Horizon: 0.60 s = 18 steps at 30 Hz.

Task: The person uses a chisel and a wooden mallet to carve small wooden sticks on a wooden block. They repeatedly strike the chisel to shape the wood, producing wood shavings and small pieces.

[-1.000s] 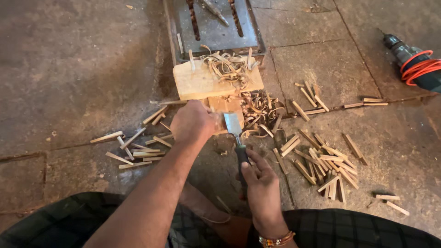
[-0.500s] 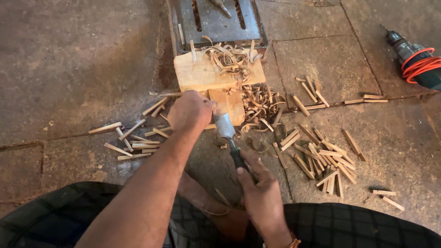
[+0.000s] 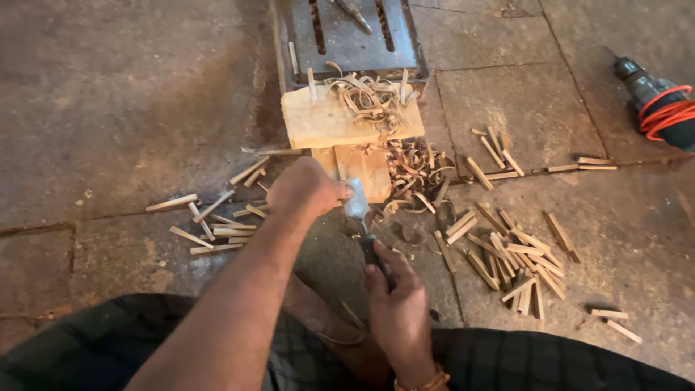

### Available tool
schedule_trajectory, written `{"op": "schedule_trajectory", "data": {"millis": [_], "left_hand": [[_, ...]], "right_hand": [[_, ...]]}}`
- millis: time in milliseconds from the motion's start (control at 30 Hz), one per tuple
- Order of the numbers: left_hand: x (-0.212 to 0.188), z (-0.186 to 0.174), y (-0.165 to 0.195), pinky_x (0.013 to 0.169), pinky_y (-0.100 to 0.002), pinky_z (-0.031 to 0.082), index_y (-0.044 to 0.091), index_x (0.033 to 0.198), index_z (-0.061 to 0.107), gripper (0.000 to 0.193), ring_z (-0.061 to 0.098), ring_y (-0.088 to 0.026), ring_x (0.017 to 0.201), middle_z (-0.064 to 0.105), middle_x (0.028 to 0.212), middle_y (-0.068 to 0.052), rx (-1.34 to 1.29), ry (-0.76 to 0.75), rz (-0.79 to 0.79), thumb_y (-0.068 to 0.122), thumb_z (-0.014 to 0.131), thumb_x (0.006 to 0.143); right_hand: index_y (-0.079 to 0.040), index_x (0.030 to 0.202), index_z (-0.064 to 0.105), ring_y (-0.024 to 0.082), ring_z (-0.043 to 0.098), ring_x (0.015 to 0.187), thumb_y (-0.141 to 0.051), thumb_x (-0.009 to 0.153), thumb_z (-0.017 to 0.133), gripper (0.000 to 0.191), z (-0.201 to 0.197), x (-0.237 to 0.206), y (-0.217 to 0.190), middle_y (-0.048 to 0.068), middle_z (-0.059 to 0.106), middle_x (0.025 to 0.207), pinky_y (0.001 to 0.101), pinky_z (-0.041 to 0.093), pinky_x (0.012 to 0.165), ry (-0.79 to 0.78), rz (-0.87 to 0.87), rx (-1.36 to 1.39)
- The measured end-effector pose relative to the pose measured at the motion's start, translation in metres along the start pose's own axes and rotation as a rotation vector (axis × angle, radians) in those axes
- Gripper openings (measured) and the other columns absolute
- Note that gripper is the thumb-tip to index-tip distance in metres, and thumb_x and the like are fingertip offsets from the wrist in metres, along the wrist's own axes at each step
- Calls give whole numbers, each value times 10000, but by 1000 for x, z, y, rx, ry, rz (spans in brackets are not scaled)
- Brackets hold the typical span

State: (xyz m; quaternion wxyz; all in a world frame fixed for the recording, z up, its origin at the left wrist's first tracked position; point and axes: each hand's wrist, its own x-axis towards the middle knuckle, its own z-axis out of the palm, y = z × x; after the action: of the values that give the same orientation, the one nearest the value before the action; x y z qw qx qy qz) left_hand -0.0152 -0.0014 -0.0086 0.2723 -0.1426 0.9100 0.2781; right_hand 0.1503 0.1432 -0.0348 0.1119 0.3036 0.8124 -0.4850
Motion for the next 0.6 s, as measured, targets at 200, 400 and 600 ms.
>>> {"op": "schedule_trajectory", "data": {"millis": [200,400,600], "left_hand": [[-9,-11,-10,886,-465,568,98,1111,739,523,725,-319,1067,755,1109,-153,-97,138,-95,495,840,786],[-32,-21,-10,877,-501,558,101,1079,744,433,708,-368,1062,738,1100,-182,-97,254,30,481,748,871],[-27,-1,-27,865,-519,553,122,1086,735,342,709,-391,1035,757,1065,-190,-120,330,70,432,655,967]], "right_hand": [[-154,1341,685,124,713,727,-180,883,682,458,24,-13,-33,85,769,913,320,554,675,128,-181,-106],[-86,1264,701,129,690,771,-165,925,671,349,34,-12,-61,96,757,903,334,546,709,171,-342,0],[-75,1396,691,347,617,627,-154,1012,642,395,37,-5,-48,254,738,940,520,490,623,-74,-120,312]]}}
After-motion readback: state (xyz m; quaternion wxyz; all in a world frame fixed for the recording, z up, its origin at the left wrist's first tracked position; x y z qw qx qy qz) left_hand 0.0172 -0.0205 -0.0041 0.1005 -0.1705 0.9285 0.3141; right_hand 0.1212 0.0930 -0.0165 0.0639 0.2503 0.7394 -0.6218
